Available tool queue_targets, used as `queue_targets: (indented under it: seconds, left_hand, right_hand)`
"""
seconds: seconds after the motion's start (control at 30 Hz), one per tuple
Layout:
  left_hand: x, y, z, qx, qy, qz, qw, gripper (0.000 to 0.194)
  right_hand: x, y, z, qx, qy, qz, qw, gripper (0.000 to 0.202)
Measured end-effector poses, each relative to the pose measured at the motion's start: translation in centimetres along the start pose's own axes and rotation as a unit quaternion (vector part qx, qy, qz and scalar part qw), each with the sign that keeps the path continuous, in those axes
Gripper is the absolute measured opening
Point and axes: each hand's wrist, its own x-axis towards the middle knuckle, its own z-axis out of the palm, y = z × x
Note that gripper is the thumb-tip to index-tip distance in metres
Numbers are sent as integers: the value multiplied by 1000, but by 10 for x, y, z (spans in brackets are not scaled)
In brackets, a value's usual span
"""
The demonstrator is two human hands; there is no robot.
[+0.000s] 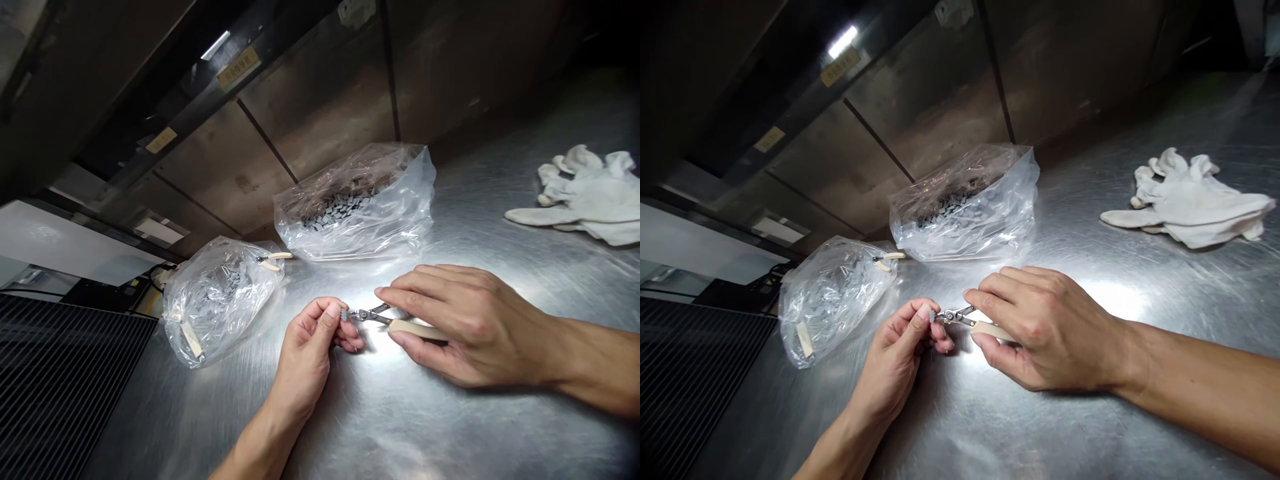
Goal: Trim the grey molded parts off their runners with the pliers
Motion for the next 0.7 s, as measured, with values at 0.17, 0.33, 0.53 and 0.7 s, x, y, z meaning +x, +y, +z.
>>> queue_targets:
  seconds: [0.17,0.33,0.53,0.7]
  left_hand:
    - [-1,0,2,15,-4,9,1000,24]
    - [-4,2,5,39,-11,6,999,24]
    - [-5,1,8,59,-1,3,998,25]
    - [-5,0,8,67,8,9,998,23]
  right_hand:
    - [0,0,0,5,-3,2,1000,28]
    - [0,0,-1,4,-8,2,1000,28]
    - [-1,0,0,7,-18,4,1000,27]
    - [-1,0,0,6,-24,6,1000,28]
